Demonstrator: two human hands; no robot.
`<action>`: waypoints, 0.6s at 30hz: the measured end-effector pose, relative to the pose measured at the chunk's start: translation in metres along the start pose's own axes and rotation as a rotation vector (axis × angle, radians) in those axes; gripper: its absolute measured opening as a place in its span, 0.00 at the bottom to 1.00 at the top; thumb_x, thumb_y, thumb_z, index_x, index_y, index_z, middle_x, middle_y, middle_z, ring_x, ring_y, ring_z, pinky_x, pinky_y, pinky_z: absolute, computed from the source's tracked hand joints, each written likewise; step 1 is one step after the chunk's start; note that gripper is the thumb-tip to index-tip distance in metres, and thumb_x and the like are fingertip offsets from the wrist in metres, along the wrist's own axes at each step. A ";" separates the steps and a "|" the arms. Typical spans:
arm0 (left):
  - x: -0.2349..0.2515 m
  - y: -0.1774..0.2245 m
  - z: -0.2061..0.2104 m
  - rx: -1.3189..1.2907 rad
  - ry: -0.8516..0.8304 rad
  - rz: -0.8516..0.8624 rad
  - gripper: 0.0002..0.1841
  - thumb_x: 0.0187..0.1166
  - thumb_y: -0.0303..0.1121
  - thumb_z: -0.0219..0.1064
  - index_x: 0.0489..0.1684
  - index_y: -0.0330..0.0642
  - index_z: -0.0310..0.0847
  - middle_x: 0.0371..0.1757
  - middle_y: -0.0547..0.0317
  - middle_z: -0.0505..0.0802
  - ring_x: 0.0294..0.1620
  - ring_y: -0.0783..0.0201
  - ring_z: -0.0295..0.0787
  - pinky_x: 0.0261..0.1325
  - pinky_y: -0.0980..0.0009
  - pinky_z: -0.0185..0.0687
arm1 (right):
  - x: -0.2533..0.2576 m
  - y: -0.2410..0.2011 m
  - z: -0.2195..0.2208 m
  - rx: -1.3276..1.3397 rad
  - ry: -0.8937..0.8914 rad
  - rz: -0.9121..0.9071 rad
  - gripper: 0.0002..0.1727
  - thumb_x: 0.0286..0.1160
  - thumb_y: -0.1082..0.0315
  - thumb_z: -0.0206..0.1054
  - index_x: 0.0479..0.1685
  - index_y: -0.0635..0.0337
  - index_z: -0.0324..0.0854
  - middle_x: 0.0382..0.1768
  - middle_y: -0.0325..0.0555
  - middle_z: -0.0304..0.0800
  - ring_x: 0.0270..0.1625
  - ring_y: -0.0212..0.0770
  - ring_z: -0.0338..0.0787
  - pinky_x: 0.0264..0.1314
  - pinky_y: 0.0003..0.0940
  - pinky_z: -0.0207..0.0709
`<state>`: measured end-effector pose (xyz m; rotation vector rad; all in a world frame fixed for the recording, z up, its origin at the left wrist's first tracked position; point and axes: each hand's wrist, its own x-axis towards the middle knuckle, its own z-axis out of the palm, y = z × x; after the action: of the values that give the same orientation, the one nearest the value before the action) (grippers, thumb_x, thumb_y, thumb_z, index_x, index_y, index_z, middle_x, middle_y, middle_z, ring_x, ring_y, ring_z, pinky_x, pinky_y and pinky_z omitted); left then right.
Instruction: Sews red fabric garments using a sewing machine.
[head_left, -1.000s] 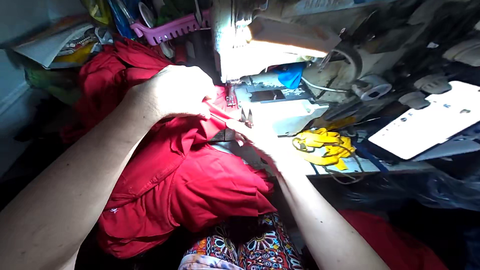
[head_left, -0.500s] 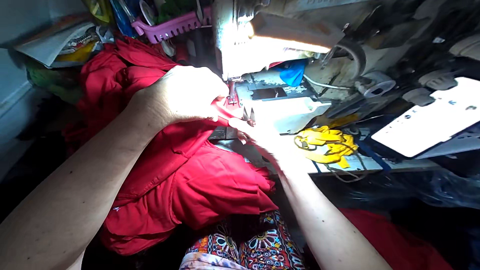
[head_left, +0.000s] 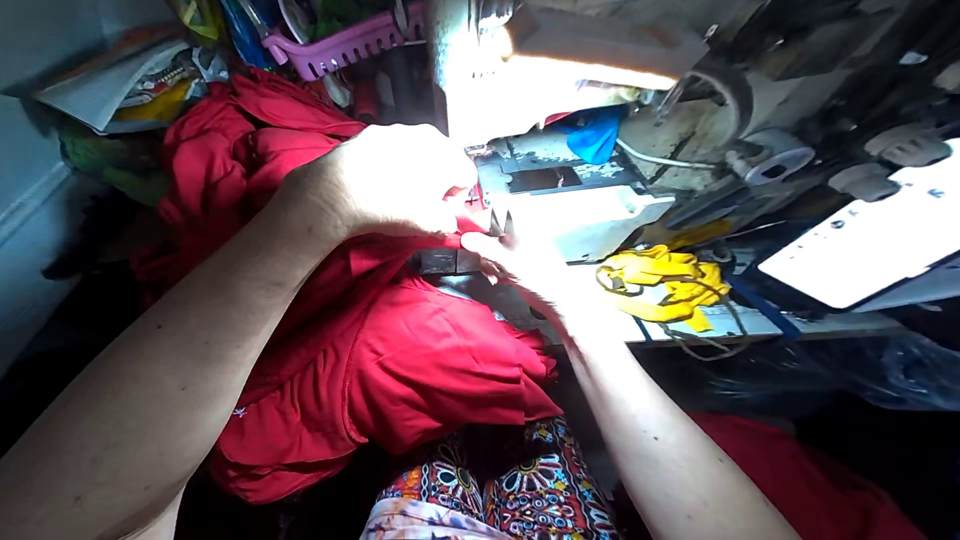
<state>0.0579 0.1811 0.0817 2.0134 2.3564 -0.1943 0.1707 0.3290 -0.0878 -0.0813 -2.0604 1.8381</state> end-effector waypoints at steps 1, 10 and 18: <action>0.001 -0.001 0.002 0.045 0.006 -0.014 0.10 0.74 0.43 0.71 0.34 0.47 0.83 0.31 0.56 0.85 0.36 0.52 0.85 0.32 0.50 0.74 | 0.001 0.002 -0.001 -0.014 -0.005 -0.018 0.14 0.78 0.58 0.68 0.51 0.57 0.79 0.20 0.32 0.79 0.17 0.25 0.75 0.20 0.20 0.72; 0.000 -0.012 0.007 -0.073 0.024 0.035 0.13 0.78 0.43 0.69 0.28 0.47 0.85 0.32 0.60 0.86 0.36 0.59 0.84 0.37 0.54 0.77 | 0.001 0.004 -0.001 0.000 0.002 -0.052 0.11 0.78 0.60 0.69 0.48 0.57 0.80 0.21 0.32 0.81 0.16 0.24 0.75 0.18 0.19 0.72; -0.002 -0.023 0.031 -0.240 -0.008 0.085 0.14 0.78 0.40 0.72 0.31 0.37 0.87 0.34 0.52 0.88 0.39 0.58 0.85 0.44 0.58 0.76 | -0.025 -0.006 0.006 -0.225 0.096 -0.091 0.13 0.81 0.58 0.67 0.54 0.57 0.82 0.32 0.36 0.84 0.27 0.24 0.78 0.28 0.21 0.74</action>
<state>0.0336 0.1717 0.0532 1.9874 2.1632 0.0793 0.1934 0.3147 -0.0881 -0.1307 -2.1584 1.5147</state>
